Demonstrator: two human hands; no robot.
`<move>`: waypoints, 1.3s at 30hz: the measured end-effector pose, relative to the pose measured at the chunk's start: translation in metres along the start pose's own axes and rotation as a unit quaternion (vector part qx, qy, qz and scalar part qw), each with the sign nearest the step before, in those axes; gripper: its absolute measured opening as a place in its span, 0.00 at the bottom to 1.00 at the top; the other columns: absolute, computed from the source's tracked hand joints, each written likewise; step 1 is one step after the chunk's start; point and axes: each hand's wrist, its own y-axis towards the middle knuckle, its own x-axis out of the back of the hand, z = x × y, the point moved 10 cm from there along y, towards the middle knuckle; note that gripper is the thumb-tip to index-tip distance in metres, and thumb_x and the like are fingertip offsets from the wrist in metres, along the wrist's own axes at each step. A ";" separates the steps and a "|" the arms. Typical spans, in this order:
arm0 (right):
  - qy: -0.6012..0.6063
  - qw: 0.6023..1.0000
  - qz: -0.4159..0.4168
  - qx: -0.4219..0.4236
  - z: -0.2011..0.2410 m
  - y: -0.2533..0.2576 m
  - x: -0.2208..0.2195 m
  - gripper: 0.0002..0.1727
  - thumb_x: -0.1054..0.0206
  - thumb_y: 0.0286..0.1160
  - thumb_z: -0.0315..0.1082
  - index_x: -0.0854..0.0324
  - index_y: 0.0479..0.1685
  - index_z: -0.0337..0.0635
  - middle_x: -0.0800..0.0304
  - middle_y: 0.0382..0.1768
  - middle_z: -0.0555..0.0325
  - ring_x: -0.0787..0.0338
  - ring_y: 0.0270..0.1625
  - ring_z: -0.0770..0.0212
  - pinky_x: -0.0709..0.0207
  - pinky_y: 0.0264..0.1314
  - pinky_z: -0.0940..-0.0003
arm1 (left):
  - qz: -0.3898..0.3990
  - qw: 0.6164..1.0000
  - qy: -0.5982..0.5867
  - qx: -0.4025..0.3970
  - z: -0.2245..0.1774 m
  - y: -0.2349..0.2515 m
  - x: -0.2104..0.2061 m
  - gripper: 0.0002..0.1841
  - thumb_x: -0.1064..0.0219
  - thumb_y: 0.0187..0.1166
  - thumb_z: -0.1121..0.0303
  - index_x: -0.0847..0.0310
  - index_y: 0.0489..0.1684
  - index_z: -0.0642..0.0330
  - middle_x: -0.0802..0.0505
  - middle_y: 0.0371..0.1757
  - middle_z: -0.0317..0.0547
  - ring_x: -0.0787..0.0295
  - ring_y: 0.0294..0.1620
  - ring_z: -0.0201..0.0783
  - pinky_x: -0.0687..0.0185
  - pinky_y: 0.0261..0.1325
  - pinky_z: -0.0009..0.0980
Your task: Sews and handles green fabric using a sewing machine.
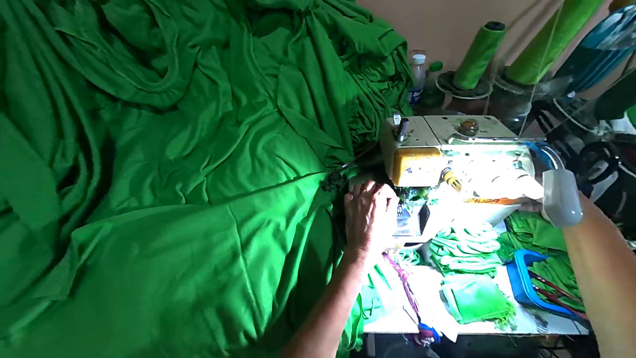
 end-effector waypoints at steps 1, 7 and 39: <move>0.008 0.997 0.031 -0.075 -0.025 0.016 -0.004 0.21 0.46 0.91 0.37 0.28 0.66 0.25 0.19 0.48 0.36 0.18 0.43 0.55 0.22 0.44 0.60 | -0.001 1.000 0.003 0.000 0.000 0.000 0.000 0.06 0.30 0.79 0.66 0.08 0.37 0.55 0.06 0.44 0.47 0.12 0.53 0.50 0.25 0.58 0.52; 0.090 0.971 -0.010 -0.221 -0.055 0.033 -0.008 0.21 0.49 0.92 0.31 0.35 0.78 0.34 0.24 0.68 0.46 0.23 0.66 0.59 0.29 0.70 0.58 | -0.008 1.000 -0.003 -0.008 -0.001 0.000 0.001 0.06 0.30 0.77 0.67 0.07 0.35 0.57 0.06 0.44 0.48 0.11 0.54 0.50 0.25 0.61 0.50; 0.112 0.971 0.057 -0.204 0.032 -0.051 0.002 0.12 0.53 0.92 0.27 0.32 0.64 0.30 0.29 0.39 0.59 0.25 0.34 0.75 0.27 0.40 0.79 | -0.256 0.908 -0.330 0.025 0.145 -0.098 0.284 0.07 0.43 0.88 0.59 0.18 0.48 0.42 0.07 0.51 0.24 0.08 0.57 0.31 0.13 0.67 0.33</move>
